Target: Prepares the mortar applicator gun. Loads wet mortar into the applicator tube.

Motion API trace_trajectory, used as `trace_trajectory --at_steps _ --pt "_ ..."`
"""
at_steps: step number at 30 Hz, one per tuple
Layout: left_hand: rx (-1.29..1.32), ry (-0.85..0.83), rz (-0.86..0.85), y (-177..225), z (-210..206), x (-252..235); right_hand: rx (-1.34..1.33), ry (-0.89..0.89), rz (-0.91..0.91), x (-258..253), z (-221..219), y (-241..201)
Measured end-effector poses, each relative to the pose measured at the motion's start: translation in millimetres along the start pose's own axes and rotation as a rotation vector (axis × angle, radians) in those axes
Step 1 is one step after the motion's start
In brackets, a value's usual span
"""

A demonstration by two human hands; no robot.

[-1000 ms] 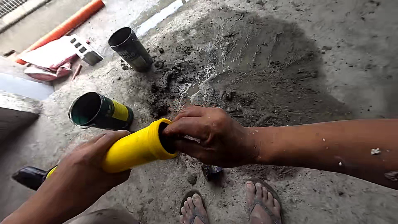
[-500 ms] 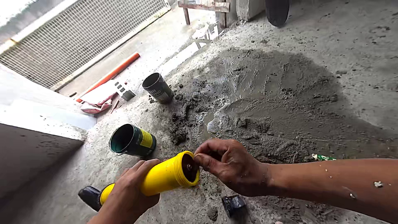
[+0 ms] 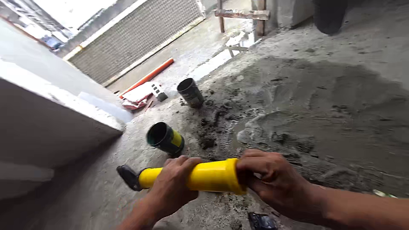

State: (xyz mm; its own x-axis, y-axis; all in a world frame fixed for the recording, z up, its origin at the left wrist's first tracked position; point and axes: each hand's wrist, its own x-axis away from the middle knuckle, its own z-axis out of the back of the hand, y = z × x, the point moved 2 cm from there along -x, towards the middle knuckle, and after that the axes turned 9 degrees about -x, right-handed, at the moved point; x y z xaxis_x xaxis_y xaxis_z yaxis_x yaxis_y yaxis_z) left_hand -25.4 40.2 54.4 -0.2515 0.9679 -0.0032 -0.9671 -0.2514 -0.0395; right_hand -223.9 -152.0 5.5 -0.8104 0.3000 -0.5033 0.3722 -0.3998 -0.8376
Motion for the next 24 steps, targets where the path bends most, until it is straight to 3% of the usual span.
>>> trace_trajectory --at_steps 6,10,12,15,20,24 --pt "0.012 -0.165 0.091 12.6 12.1 -11.6 0.064 0.113 0.083 0.9 3.3 12.3" --pt "0.061 -0.192 0.119 15.2 16.4 -13.7 -0.176 0.229 -0.107 6.8 11.9 6.2" --pt "0.073 -0.167 0.094 17.0 14.8 -11.8 -0.277 0.150 -0.253 9.9 15.9 4.4" --pt "0.072 -0.093 0.014 21.7 9.5 -12.9 -0.350 -0.009 -0.307 2.5 9.9 -4.7" --pt "0.146 0.132 -0.108 -5.4 6.6 1.9 -0.223 0.053 0.065 -3.6 0.5 -28.3" --pt "0.132 0.126 0.073 -90.9 -16.4 59.0 -0.198 0.061 0.172 6.5 13.6 -55.6"
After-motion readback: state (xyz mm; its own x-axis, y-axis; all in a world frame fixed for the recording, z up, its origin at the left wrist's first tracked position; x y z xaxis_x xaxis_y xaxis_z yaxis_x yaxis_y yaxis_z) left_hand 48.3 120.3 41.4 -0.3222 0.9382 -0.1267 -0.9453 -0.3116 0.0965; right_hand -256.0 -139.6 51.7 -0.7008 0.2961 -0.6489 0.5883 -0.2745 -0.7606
